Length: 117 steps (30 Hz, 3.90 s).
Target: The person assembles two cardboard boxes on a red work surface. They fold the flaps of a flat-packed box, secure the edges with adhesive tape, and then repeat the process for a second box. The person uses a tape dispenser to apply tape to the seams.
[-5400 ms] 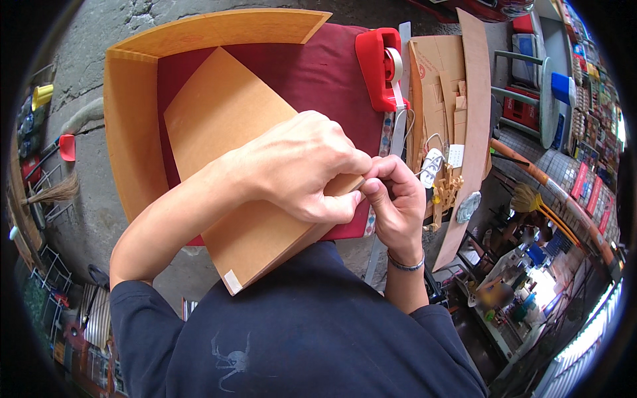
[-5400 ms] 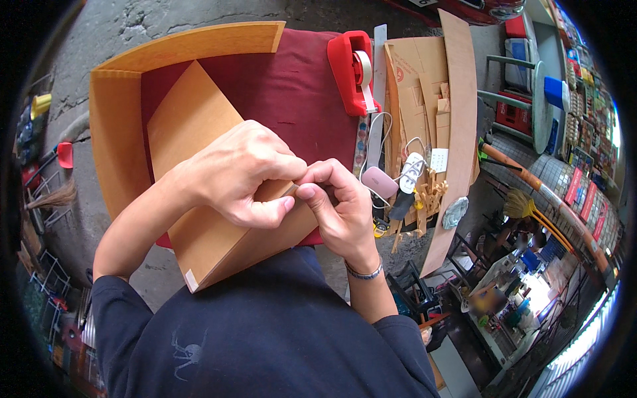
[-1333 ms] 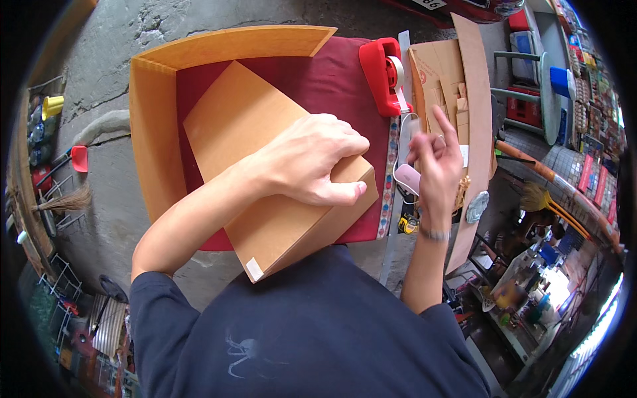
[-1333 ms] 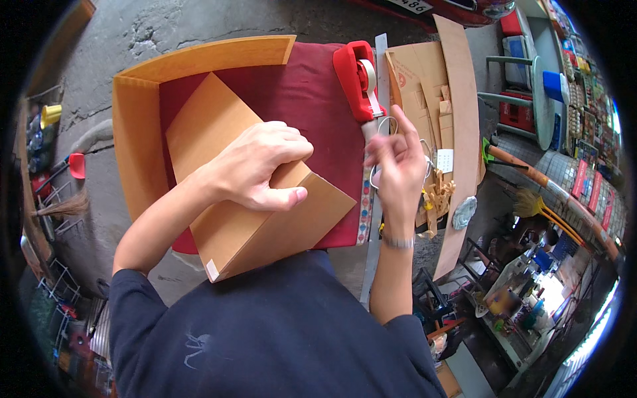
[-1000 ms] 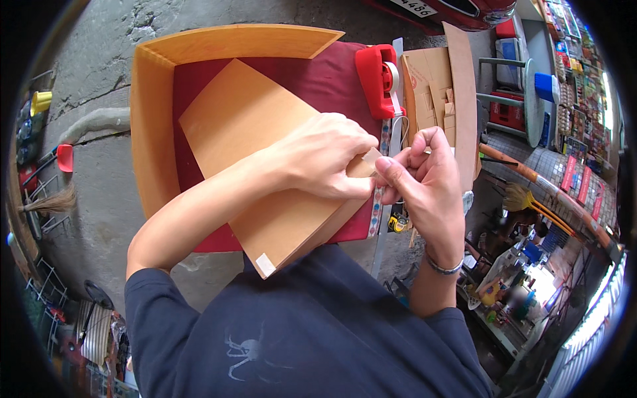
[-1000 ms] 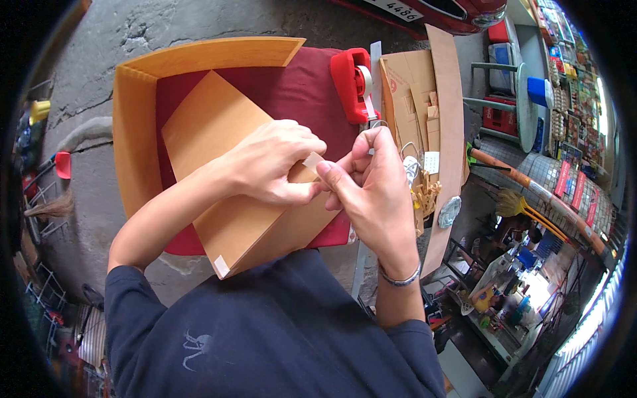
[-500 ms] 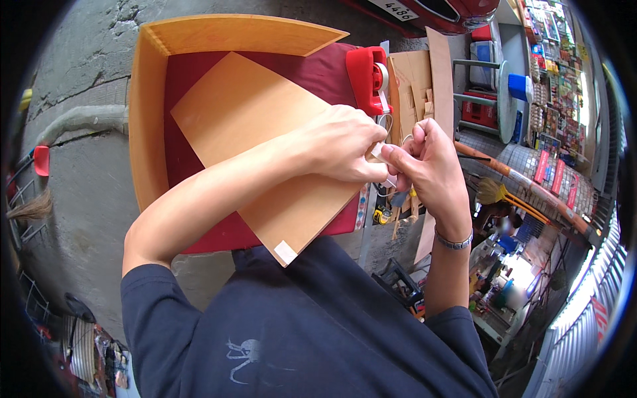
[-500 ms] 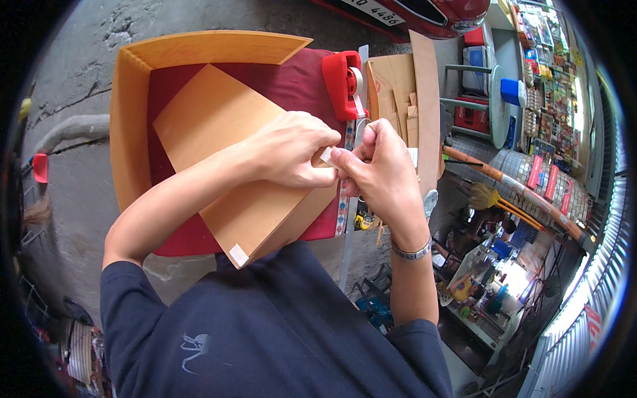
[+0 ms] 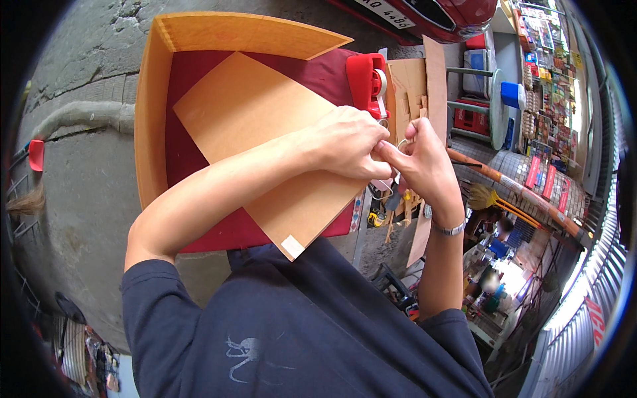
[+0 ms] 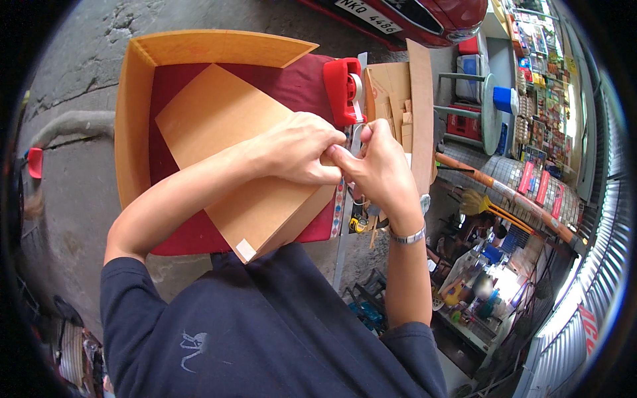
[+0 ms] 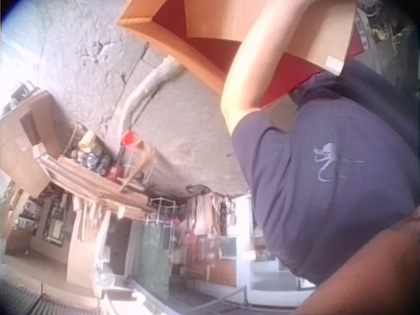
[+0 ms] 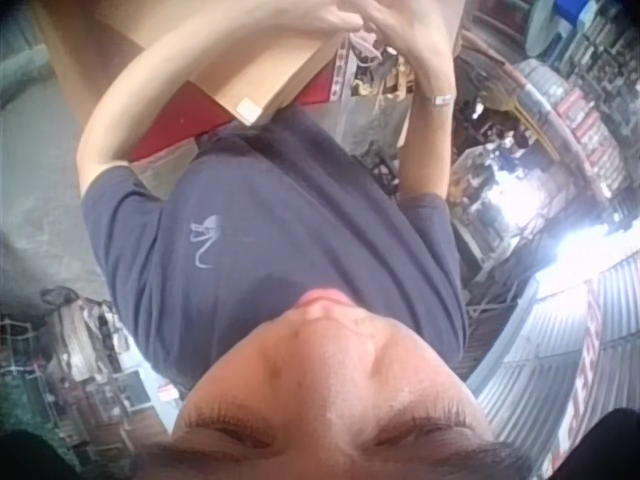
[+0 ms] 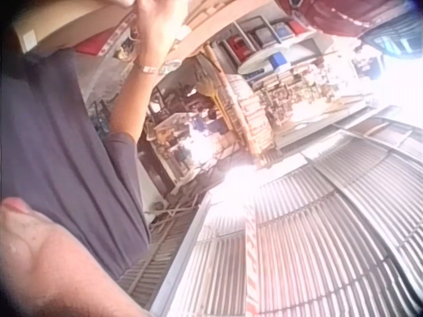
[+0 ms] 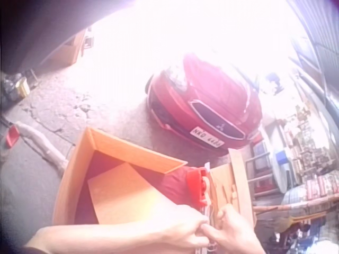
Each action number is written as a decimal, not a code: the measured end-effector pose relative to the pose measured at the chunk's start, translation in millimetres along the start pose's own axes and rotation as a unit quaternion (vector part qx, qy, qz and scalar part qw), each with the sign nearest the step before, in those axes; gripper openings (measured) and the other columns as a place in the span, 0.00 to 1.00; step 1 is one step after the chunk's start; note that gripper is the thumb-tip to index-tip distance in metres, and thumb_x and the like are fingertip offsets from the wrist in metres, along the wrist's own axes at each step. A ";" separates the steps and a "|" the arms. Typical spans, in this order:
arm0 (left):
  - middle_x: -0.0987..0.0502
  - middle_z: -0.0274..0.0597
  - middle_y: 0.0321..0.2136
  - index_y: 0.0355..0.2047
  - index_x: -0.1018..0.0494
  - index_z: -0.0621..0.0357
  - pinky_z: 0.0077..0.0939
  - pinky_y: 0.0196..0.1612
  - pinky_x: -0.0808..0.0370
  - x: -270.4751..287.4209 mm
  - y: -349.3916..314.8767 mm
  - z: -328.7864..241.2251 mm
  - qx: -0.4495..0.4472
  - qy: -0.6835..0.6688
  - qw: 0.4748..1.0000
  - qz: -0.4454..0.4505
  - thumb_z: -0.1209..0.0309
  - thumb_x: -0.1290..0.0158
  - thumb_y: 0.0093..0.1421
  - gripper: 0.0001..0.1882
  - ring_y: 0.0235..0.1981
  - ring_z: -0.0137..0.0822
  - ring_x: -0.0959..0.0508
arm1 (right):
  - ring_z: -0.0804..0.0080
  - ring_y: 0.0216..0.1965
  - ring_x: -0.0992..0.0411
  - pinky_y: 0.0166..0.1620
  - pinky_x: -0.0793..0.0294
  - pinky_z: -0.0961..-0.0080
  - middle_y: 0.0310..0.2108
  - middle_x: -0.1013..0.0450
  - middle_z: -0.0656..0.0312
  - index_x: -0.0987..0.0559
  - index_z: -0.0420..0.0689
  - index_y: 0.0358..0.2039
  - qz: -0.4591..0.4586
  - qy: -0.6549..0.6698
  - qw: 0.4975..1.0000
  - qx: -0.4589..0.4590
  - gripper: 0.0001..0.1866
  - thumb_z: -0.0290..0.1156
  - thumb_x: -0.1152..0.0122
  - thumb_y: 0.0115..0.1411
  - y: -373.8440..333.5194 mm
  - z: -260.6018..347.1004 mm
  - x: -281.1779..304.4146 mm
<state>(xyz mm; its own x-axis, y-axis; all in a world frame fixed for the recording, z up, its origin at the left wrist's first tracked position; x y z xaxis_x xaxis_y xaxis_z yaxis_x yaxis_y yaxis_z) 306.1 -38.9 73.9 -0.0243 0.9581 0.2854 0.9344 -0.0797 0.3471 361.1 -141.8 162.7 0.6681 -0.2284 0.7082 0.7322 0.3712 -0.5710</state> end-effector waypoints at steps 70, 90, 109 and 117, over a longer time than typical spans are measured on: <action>0.22 0.34 0.27 0.34 0.23 0.66 0.19 0.36 0.28 11.8 35.4 16.2 0.206 -0.272 0.865 0.367 0.61 0.41 0.62 0.16 0.32 0.21 0.26 | 0.81 0.29 0.26 0.33 0.27 0.83 0.35 0.29 0.64 0.27 0.38 0.33 0.072 0.491 0.855 0.148 0.08 0.29 0.46 0.68 -9.0 -72.5 -44.7; 0.18 0.40 0.36 0.39 0.24 0.65 0.21 0.45 0.25 10.5 45.1 15.3 0.215 -0.332 0.843 0.364 0.71 0.39 0.60 0.11 0.39 0.25 0.20 | 0.82 0.28 0.27 0.33 0.28 0.84 0.29 0.28 0.67 0.26 0.40 0.37 0.060 0.482 0.863 0.136 0.07 0.30 0.45 0.68 -7.5 -73.0 -45.4; 0.17 0.43 0.37 0.39 0.24 0.66 0.23 0.48 0.24 8.0 46.0 15.4 0.204 -0.361 0.838 0.354 0.71 0.38 0.59 0.12 0.40 0.29 0.19 | 0.88 0.25 0.36 0.29 0.34 0.86 0.30 0.26 0.67 0.23 0.39 0.33 -0.017 0.398 0.914 0.071 0.12 0.35 0.34 0.62 -6.9 -83.4 -47.2; 0.21 0.37 0.27 0.34 0.28 0.62 0.19 0.33 0.28 10.6 43.3 19.8 0.255 -0.293 0.859 0.334 0.63 0.34 0.56 0.17 0.28 0.24 0.23 | 0.75 0.35 0.35 0.42 0.35 0.74 0.29 0.27 0.67 0.20 0.45 0.37 -0.091 0.263 0.943 0.183 0.13 0.38 0.31 0.57 -0.7 -97.2 -43.1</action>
<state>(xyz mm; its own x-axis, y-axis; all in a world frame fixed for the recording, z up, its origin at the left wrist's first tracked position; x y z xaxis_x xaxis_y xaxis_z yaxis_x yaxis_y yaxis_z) 353.4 -26.8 74.3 0.6207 0.7321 -0.2806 0.7090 -0.6769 -0.1976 344.6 -219.8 92.1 0.5796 -0.6977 0.4210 0.8106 0.5463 -0.2108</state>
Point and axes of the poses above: each hand's wrist, its own y-axis towards the middle knuckle, its own x-axis out of the back of the hand, z = x × y, the point moved 4 cm from there along y, towards the middle knuckle
